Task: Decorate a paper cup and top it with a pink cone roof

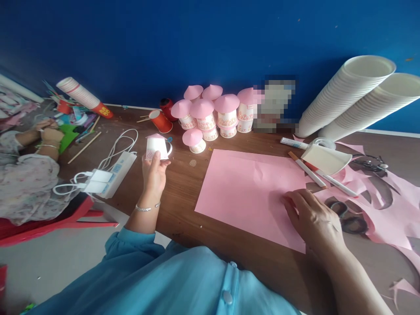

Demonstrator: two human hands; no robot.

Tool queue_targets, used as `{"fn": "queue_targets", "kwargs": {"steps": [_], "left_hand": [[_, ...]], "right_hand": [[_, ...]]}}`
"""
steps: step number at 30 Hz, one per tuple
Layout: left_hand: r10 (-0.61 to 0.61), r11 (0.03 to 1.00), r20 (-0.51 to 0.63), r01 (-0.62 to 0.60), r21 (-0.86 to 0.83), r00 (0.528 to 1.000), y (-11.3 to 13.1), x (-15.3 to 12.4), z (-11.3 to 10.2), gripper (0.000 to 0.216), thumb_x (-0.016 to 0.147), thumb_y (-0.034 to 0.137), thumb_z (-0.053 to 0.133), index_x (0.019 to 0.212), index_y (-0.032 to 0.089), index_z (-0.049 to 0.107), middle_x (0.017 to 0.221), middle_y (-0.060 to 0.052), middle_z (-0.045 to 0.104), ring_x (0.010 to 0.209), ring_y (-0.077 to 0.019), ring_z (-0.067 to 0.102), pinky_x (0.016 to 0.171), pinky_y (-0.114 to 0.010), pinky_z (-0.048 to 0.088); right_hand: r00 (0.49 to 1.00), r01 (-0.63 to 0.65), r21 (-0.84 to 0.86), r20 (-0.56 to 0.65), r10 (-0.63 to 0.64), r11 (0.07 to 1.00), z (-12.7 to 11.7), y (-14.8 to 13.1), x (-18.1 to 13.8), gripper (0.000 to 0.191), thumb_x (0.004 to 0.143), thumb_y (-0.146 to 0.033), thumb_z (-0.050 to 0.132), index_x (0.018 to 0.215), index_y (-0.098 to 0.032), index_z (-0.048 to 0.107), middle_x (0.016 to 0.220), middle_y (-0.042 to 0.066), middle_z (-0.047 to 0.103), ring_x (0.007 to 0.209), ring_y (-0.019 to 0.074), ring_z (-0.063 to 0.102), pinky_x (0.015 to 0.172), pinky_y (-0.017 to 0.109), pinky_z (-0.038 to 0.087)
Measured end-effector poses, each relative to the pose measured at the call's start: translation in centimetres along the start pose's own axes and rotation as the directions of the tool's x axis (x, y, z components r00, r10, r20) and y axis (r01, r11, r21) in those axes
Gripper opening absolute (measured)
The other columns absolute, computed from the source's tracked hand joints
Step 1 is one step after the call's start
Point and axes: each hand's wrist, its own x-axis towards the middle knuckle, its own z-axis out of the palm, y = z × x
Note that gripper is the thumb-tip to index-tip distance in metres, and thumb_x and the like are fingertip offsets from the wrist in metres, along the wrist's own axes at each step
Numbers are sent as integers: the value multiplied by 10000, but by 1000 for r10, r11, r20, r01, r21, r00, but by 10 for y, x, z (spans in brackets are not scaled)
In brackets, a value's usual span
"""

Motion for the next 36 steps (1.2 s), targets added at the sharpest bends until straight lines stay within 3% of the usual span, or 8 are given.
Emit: {"fn": "queue_targets", "kwargs": {"steps": [3, 8, 17, 20, 23, 28, 31, 36], "left_hand": [[194, 968, -10, -190, 164, 981, -2, 1, -1, 703, 643, 323, 985, 1184, 270, 538, 1257, -41, 657, 1065, -159, 711, 819, -218, 592], [337, 873, -5, -310, 375, 942, 1, 0, -2, 739, 624, 266, 985, 1216, 239, 544, 1417, -105, 527, 1267, -249, 644, 890, -258, 610], [340, 865, -16, -306, 399, 940, -1, 1, -5, 748, 621, 248, 978, 1237, 231, 554, 1447, -134, 525, 1316, -275, 612, 856, -252, 603], [238, 935, -10, -226, 272, 971, -3, -1, -3, 705, 639, 305, 976, 1208, 239, 565, 1340, -106, 635, 1151, -222, 700, 816, -242, 597], [-28, 996, 24, 26, 88, 999, 0, -5, -1, 563, 773, 507, 871, 1182, 221, 611, 1185, -93, 727, 946, -194, 757, 691, -238, 593], [-506, 848, 118, 518, -114, 854, 12, -10, 6, 578, 1057, 608, 456, 1187, 89, 676, 1021, -138, 784, 856, -157, 784, 725, -213, 629], [-584, 793, 120, 596, -126, 802, 17, -10, 9, 665, 1085, 619, 342, 1190, 50, 671, 1032, -163, 791, 876, -157, 789, 736, -201, 639], [-596, 798, 92, 601, -46, 798, 16, -9, 12, 737, 1060, 688, 299, 1140, 70, 692, 990, -162, 792, 784, -155, 772, 670, -218, 636]], "right_hand": [[1000, -12, 11, 11, 11, 1000, 2, 1, -2, 315, 1060, -354, 526, 879, -189, 724, 806, 20, 716, 634, 151, 654, 492, 262, 392], [1000, -19, 8, 2, 19, 1000, 0, 0, -1, 334, 1069, -368, 514, 872, -194, 719, 810, 15, 711, 616, 145, 635, 475, 255, 386], [1000, 5, -2, -9, -5, 1000, 0, 0, -1, 335, 1075, -365, 522, 872, -187, 721, 804, 10, 706, 604, 139, 636, 470, 254, 378], [1000, -6, -6, -6, 6, 1000, 0, 0, 0, 357, 1082, -376, 509, 868, -187, 723, 809, 12, 706, 605, 139, 633, 483, 252, 388], [1000, 0, 0, -15, 0, 1000, -1, -1, 0, 356, 1081, -372, 511, 863, -182, 718, 802, 12, 700, 606, 137, 629, 485, 251, 384], [1000, 10, 12, -21, -10, 1000, -3, -1, 1, 322, 1069, -349, 538, 882, -164, 723, 814, 20, 704, 612, 135, 623, 480, 254, 378], [1000, 8, 11, -21, -8, 1000, -3, -1, 2, 314, 1066, -347, 549, 878, -165, 722, 812, 19, 704, 614, 135, 621, 484, 254, 386], [1000, 11, 5, -3, -11, 1000, -4, -2, 3, 310, 1066, -340, 551, 884, -162, 727, 825, 24, 709, 626, 139, 635, 486, 250, 407]]}}
